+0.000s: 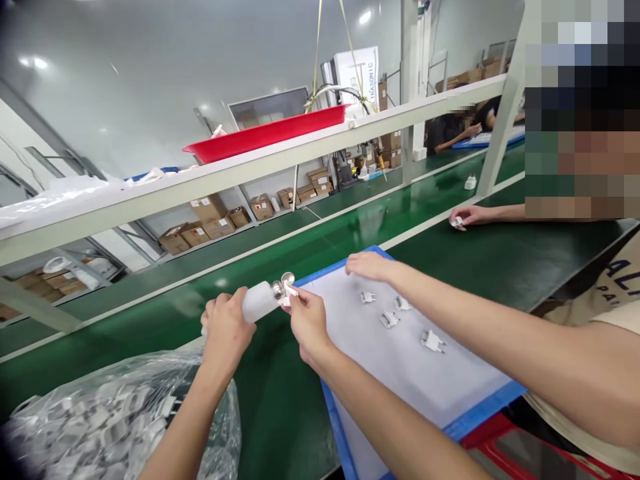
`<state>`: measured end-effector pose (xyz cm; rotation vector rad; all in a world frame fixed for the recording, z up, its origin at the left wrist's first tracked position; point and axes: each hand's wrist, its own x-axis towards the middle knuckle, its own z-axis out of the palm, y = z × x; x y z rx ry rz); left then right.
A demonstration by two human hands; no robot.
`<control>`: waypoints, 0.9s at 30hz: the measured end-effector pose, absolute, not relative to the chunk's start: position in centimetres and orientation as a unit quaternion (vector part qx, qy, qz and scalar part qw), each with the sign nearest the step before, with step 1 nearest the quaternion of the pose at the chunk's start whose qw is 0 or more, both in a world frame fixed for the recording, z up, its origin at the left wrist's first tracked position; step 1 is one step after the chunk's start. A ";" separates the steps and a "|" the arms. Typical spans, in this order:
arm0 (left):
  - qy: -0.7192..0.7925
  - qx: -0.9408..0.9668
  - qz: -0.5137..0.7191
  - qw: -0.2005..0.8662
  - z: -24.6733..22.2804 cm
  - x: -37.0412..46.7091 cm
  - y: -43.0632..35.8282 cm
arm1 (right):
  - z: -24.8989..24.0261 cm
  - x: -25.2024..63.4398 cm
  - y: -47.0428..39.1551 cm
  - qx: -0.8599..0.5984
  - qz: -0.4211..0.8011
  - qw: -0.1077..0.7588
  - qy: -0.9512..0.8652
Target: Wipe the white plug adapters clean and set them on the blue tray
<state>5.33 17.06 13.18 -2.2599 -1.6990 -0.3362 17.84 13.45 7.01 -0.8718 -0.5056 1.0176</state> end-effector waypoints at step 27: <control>-0.619 -0.767 -0.121 0.120 10.3 5.9 16.9 | 5.5 19.1 13.3 -0.554 0.293 0.630 -0.459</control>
